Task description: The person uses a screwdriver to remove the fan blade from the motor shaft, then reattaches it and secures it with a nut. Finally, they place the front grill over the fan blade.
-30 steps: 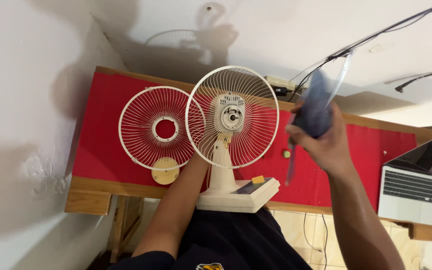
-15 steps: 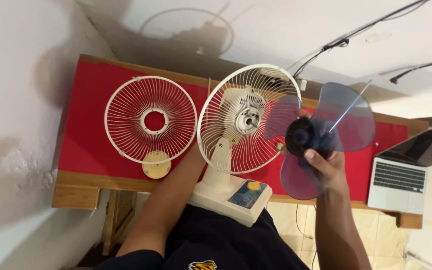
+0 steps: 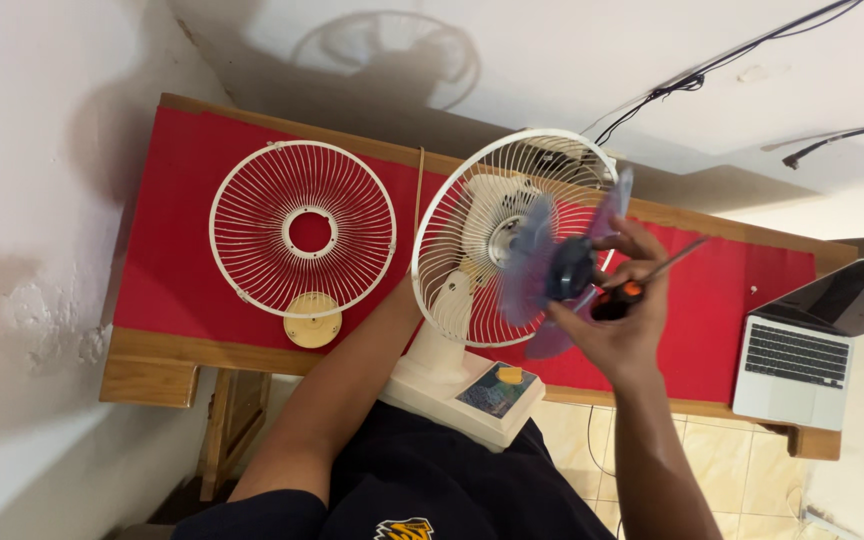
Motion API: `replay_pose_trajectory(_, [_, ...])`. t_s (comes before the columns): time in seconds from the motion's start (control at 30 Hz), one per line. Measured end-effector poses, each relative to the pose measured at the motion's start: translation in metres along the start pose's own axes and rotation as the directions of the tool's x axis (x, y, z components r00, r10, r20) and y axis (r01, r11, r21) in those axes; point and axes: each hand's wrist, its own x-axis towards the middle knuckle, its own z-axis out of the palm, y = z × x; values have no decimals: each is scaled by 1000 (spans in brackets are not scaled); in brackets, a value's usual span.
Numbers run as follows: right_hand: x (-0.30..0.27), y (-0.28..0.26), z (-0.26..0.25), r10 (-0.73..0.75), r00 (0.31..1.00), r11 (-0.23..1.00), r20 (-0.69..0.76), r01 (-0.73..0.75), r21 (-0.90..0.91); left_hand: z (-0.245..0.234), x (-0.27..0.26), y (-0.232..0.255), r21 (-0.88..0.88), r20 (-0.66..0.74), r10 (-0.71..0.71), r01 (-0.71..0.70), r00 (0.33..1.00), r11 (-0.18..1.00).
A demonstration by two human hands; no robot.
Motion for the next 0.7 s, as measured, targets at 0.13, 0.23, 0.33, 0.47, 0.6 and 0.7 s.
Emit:
replay_pose_trajectory(0.13, [-10, -1, 16, 47, 999, 965, 1, -45, -258, -1, -2, -4, 7, 0, -9, 9, 1000, 1000])
replay_pose_trajectory(0.23, [-14, 1, 27, 90, 995, 963, -34, -96, -254, -2, -4, -7, 15, 1, -17, 17, 1000, 1000])
replay_pose_trajectory(0.33, [-13, 5, 34, 79, 996, 961, -46, -88, -261, -2, -5, -10, 27, 6, -27, 27, 1000, 999])
replay_pose_trajectory(0.47, [-13, 5, 42, 1, 998, 958, -61, -19, -288, -2, -4, -12, 44, 16, -39, 39, 999, 998])
replay_pose_trajectory(0.6, [-11, 3, 43, -47, 999, 946, -26, 36, -321, 0, -2, -14, 54, 23, -50, 49, 998, 997])
replay_pose_trajectory(0.7, [-9, 1, 40, -26, 1000, 927, 0, 24, -374, 0, -1, -15, 60, 27, -56, 54, 998, 997])
